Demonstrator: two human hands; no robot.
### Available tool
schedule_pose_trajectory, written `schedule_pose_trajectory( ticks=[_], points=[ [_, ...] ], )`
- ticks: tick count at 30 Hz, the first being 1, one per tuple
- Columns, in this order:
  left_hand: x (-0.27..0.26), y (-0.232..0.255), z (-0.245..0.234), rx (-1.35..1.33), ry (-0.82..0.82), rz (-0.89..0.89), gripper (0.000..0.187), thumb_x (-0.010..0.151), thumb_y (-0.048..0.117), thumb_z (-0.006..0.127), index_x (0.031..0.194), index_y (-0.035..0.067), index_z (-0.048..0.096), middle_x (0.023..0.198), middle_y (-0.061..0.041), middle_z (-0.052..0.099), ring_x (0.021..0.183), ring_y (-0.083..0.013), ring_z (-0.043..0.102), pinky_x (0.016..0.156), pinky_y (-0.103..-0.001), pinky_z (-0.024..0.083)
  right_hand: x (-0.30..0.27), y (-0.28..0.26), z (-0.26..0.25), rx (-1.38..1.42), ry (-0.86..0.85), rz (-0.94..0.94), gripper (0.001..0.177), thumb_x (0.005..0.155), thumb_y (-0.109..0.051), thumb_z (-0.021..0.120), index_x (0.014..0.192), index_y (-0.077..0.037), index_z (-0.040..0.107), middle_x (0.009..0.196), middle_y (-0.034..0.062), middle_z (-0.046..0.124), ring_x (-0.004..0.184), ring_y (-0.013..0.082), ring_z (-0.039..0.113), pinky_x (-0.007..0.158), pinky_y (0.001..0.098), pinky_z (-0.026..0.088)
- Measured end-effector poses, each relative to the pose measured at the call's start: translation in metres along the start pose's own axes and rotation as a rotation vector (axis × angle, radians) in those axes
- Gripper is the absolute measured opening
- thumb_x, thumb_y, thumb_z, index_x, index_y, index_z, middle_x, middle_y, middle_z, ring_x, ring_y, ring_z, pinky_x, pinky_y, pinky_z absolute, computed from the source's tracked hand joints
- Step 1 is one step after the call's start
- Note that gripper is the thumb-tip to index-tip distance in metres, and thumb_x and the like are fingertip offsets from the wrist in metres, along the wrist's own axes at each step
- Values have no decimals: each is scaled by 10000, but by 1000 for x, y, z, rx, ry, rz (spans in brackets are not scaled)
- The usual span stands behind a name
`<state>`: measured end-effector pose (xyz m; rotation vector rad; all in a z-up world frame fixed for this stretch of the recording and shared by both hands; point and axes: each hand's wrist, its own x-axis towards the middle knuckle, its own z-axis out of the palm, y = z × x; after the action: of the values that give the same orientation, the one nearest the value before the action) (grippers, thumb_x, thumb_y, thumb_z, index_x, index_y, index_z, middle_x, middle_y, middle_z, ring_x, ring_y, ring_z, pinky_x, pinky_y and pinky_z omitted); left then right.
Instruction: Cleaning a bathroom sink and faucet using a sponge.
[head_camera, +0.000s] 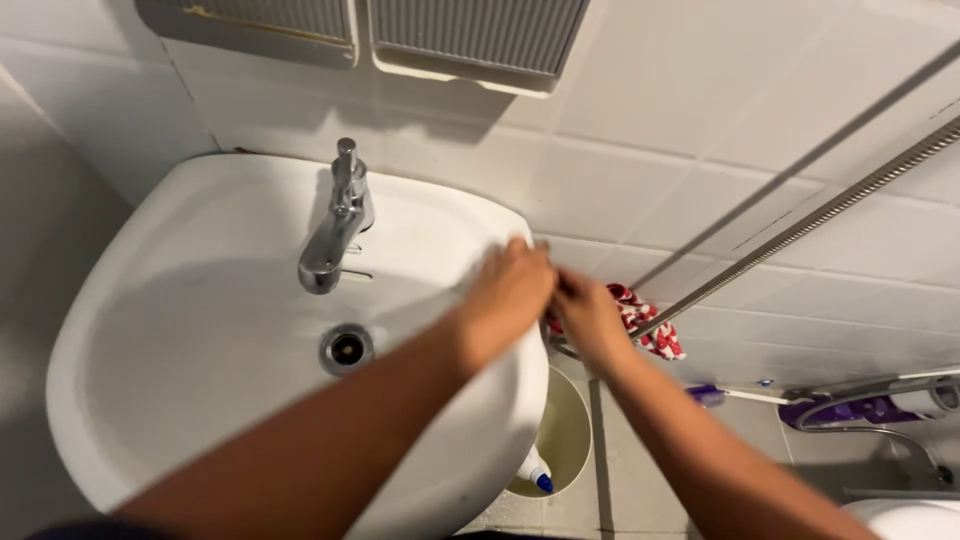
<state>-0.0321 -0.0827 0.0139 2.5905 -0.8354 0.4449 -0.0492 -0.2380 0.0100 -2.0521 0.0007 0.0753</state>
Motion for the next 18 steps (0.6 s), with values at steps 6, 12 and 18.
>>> schedule_pose_trajectory(
  ticks=[6, 12, 18],
  points=[
    [58, -26, -3, 167, -191, -65, 215, 802, 77, 654, 977, 51, 775, 1084, -110, 721, 1187, -331, 556, 989, -440, 471, 84, -6, 0, 109, -83, 238, 249, 962, -56, 564, 1118, 75, 707, 910, 94, 719, 762, 152, 616, 717, 313, 536],
    [-39, 30, 17, -125, 47, -14, 135, 887, 92, 601, 891, 19, 714, 1002, -155, 657, 1010, -338, 556, 864, -484, 481, -30, 8, -15, -436, -128, 72, 176, 889, -105, 658, 955, 8, 777, 720, 125, 729, 645, 183, 685, 667, 356, 542],
    [-98, 48, -3, -373, -12, 211, 150, 827, 71, 563, 904, 60, 691, 991, -107, 663, 986, -325, 567, 887, -425, 499, -104, 22, -1, 111, -168, 423, 194, 913, -138, 609, 1008, -34, 742, 822, 77, 778, 729, 177, 690, 700, 332, 572]
  ],
)
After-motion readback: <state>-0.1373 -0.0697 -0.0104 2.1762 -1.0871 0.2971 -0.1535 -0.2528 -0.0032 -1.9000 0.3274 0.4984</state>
